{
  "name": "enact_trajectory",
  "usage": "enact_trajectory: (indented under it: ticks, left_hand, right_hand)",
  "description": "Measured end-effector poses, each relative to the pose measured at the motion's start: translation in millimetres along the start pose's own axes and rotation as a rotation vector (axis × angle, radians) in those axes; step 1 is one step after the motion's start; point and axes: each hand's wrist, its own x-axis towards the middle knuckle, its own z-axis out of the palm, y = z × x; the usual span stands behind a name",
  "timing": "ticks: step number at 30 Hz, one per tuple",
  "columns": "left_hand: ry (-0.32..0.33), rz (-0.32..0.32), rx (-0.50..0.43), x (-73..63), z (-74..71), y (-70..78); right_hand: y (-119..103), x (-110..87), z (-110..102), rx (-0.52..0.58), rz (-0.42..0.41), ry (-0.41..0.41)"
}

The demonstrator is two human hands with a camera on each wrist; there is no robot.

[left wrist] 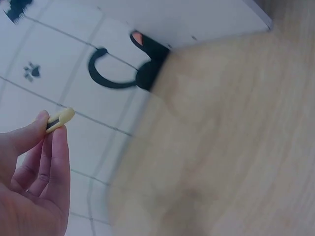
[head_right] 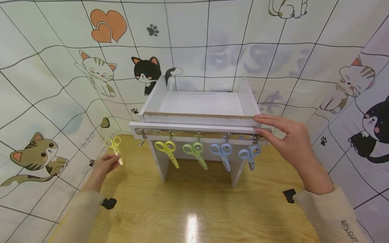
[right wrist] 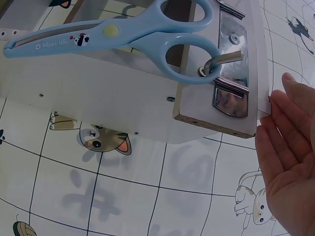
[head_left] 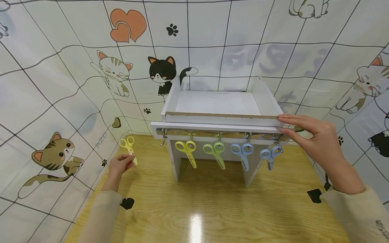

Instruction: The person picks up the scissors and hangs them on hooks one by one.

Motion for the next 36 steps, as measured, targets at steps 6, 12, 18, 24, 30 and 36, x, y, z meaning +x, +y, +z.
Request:
enact_trajectory:
  ticks: [6, 12, 18, 24, 30, 36]
  left_hand:
    - [-0.092, 0.086, -0.051, -23.3, 11.9, 35.8]
    - [-0.212, 0.257, -0.064, -49.5, 22.2, 61.9]
    - [-0.414, 0.446, -0.136, -72.7, 27.9, 73.6]
    - [-0.654, 0.631, -0.046, -88.7, 37.3, 75.5]
    - [-0.785, 0.685, 0.081, -97.4, 47.7, 72.6]
    - [-0.823, 0.67, 0.183, -98.4, 57.9, 67.9]
  right_hand:
    - [0.5, 0.2, 1.0, -0.004, 0.001, 0.001]
    - [-0.2, 0.5, 0.9, 0.003, 0.0, 0.001]
    - [-0.8, 0.1, 0.9, 0.015, 0.007, 0.0]
    - [-0.4, -0.4, 1.0, 0.011, 0.006, 0.002]
    - [0.5, -0.8, 1.5, 0.017, 0.009, 0.004]
    - [0.5, -0.7, 1.6, 0.018, 0.008, 0.006]
